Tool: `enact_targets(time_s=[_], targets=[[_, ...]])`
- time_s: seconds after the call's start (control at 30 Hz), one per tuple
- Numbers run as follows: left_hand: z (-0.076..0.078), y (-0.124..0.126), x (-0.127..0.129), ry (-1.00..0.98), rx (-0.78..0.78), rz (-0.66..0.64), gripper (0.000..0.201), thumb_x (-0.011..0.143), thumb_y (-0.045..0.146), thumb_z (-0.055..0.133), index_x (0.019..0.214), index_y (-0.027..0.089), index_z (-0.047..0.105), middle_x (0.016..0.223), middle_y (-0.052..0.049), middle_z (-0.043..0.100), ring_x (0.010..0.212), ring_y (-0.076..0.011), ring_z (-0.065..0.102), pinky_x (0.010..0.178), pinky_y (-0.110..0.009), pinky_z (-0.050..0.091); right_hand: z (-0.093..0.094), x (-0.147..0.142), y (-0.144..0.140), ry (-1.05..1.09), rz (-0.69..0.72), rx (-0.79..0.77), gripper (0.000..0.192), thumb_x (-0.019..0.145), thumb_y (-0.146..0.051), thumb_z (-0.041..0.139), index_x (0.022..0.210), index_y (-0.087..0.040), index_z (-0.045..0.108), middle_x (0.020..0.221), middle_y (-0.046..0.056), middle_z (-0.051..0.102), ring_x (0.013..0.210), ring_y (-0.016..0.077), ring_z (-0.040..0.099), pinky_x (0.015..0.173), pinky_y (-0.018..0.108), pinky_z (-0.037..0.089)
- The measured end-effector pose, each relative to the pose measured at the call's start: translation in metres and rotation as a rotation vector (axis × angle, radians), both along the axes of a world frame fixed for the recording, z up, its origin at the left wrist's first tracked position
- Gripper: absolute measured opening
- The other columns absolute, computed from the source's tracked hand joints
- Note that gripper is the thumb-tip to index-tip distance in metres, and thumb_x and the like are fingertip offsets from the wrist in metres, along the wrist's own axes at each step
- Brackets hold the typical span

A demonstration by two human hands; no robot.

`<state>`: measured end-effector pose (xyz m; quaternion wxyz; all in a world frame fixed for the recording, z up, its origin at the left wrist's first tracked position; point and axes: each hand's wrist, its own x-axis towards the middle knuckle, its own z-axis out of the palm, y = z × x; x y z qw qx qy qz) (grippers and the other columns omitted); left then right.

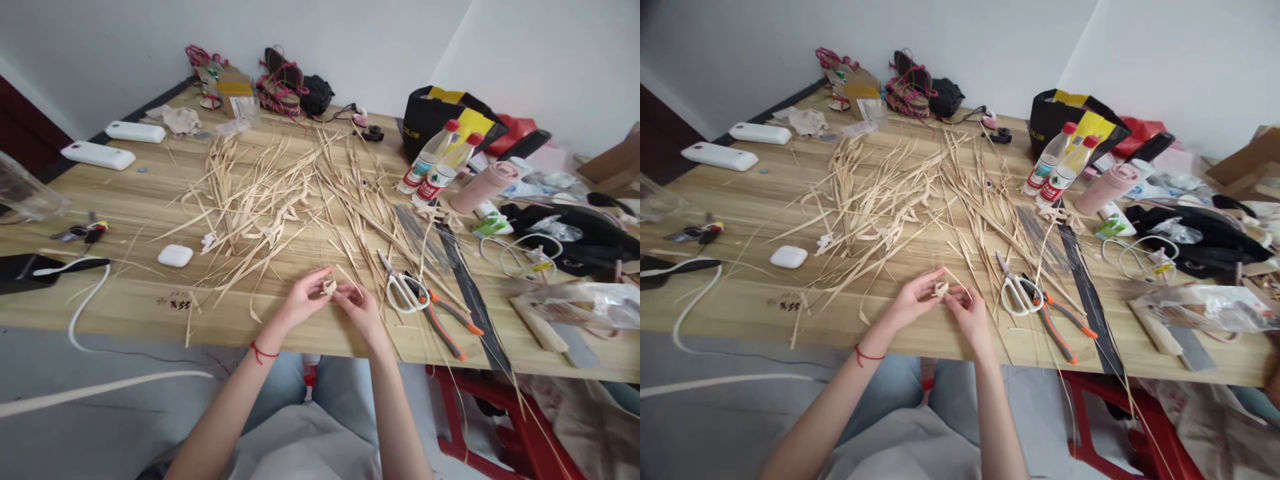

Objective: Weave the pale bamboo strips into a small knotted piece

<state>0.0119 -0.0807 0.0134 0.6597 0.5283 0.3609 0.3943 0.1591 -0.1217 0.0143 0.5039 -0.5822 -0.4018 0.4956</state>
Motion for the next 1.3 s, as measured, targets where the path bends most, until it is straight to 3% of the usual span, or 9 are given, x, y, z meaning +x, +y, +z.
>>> enact_targets(time_s=[0.13,0.27,0.47,0.6,0.77,0.97,1.13,1.3], targets=[[-0.001,0.001,0.000,0.010,-0.022,0.003,0.060,0.070,0.012,0.067,0.127,0.019,0.050,0.126,-0.010,0.055,0.101,-0.0175,0.059,0.092,-0.033,0.048,0.004,-0.002,-0.003,-0.122,-0.043,0.003,0.027,0.067,-0.042,0.069,0.070,-0.015,0.062,0.067,0.004,0.065,0.064,0.0157,0.058,0.062,0.028,0.045],[-0.003,0.001,0.000,0.001,-0.080,-0.009,0.064,0.069,0.012,0.068,0.129,0.016,0.047,0.105,-0.009,0.065,0.091,-0.0160,0.062,0.085,-0.031,0.050,0.006,-0.004,-0.008,-0.166,-0.096,0.008,0.030,0.066,-0.044,0.069,0.068,-0.016,0.061,0.062,0.003,0.063,0.058,0.0144,0.056,0.057,0.026,0.043],[-0.002,0.001,-0.001,-0.026,-0.122,-0.010,0.065,0.068,0.015,0.071,0.129,0.015,0.048,0.087,-0.007,0.068,0.086,-0.0173,0.063,0.082,-0.032,0.050,0.007,-0.006,-0.014,-0.142,-0.083,0.012,0.029,0.068,-0.044,0.067,0.071,-0.015,0.066,0.070,0.005,0.068,0.066,0.0171,0.059,0.063,0.027,0.044],[0.000,0.001,-0.001,-0.046,-0.148,0.008,0.069,0.064,0.014,0.073,0.128,0.015,0.048,0.084,-0.005,0.068,0.082,-0.0165,0.064,0.082,-0.032,0.049,0.006,-0.003,-0.018,-0.108,-0.097,-0.060,0.029,0.067,-0.044,0.066,0.071,-0.015,0.067,0.058,0.002,0.063,0.053,0.0140,0.053,0.050,0.024,0.037],[0.003,0.000,-0.002,-0.054,-0.169,-0.019,0.072,0.064,0.016,0.074,0.130,0.015,0.046,0.089,-0.007,0.069,0.081,-0.0154,0.064,0.082,-0.031,0.050,0.002,0.002,-0.018,-0.083,-0.118,-0.109,0.029,0.066,-0.046,0.064,0.066,-0.016,0.062,0.046,-0.005,0.048,0.041,0.0083,0.035,0.041,0.023,0.026],[0.001,0.002,-0.003,-0.017,-0.121,0.015,0.057,0.070,0.022,0.070,0.124,0.020,0.052,0.129,-0.011,0.054,0.090,-0.0144,0.062,0.086,-0.030,0.049,0.010,-0.001,-0.013,-0.158,-0.077,-0.056,0.027,0.069,-0.043,0.063,0.066,-0.016,0.060,0.058,-0.002,0.053,0.050,0.0097,0.042,0.046,0.023,0.030],[0.000,0.002,-0.002,-0.041,-0.133,0.019,0.059,0.069,0.019,0.071,0.125,0.020,0.052,0.129,-0.011,0.053,0.086,-0.0129,0.062,0.083,-0.029,0.050,0.018,-0.003,-0.006,-0.092,-0.077,0.018,0.028,0.073,-0.042,0.062,0.061,-0.017,0.057,0.055,-0.003,0.050,0.052,0.0099,0.042,0.051,0.023,0.033],[-0.002,0.003,-0.001,-0.054,-0.148,0.033,0.060,0.067,0.020,0.072,0.124,0.020,0.053,0.124,-0.011,0.057,0.088,-0.0158,0.063,0.081,-0.029,0.050,0.025,0.001,0.012,0.075,-0.013,0.020,0.030,0.075,-0.046,0.061,0.064,-0.017,0.063,0.068,0.002,0.063,0.056,0.0116,0.050,0.053,0.024,0.037]])
